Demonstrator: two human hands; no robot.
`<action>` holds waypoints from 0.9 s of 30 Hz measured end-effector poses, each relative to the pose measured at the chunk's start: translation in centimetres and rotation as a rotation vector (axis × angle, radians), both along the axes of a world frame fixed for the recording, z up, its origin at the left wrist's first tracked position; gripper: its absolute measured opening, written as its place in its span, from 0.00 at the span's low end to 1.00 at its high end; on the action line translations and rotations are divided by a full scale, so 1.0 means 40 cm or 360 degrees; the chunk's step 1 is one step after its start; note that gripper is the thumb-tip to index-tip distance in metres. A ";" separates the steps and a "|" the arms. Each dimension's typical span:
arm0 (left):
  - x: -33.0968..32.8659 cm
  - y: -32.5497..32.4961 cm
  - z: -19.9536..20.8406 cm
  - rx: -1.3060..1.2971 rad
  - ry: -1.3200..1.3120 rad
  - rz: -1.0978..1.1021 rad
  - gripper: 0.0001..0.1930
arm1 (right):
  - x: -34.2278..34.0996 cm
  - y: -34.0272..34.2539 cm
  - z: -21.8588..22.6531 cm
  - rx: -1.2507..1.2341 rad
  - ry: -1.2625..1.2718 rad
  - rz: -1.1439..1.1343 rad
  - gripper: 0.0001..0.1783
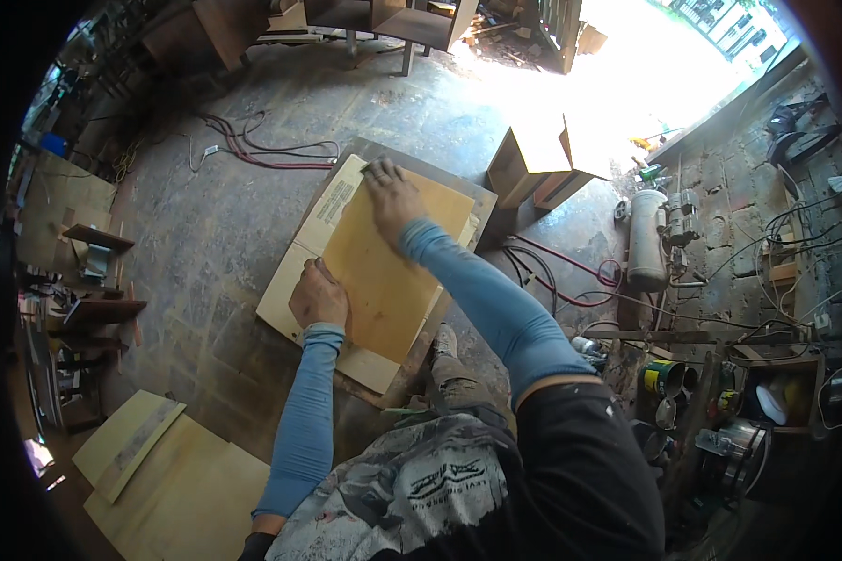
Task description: The person sands a rectangular wooden box with a sanding block, working on the exterior faces and edges. They repeatedly flip and rotate the box to access different sides, then place it on a cardboard-covered work surface. The person also sands a separate flat wooden board.
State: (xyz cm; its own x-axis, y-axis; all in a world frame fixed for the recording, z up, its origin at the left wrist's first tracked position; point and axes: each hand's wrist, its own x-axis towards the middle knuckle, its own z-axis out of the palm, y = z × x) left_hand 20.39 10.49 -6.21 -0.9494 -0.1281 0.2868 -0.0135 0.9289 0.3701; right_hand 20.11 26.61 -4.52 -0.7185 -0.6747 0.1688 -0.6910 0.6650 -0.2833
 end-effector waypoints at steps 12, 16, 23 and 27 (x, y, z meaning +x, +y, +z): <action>-0.012 0.009 0.057 0.0027 -0.0340 0.0176 0.17 | -0.123 0.051 -0.014 -0.0214 -0.0080 0.0066 0.32; -0.025 0.038 0.064 0.0029 -0.0328 0.0189 0.18 | -0.536 0.423 -0.046 0.0263 -0.0386 -0.0779 0.25; -0.069 -0.046 0.088 0.0325 -0.0730 0.0123 0.32 | -0.117 0.669 -0.262 -0.1899 -0.1923 -0.0968 0.19; -0.208 -0.036 0.062 0.0544 -0.0943 -0.0384 0.35 | 0.130 0.394 -0.166 -0.1047 -0.1164 -0.0656 0.13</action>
State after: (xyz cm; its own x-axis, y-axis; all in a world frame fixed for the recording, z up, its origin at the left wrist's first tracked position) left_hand 12.06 9.04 -3.72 -0.9462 0.1138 -0.3031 -0.1111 0.7652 0.6342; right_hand 25.31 42.39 -11.16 -0.9448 -0.2894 -0.1534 0.0358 0.3741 -0.9267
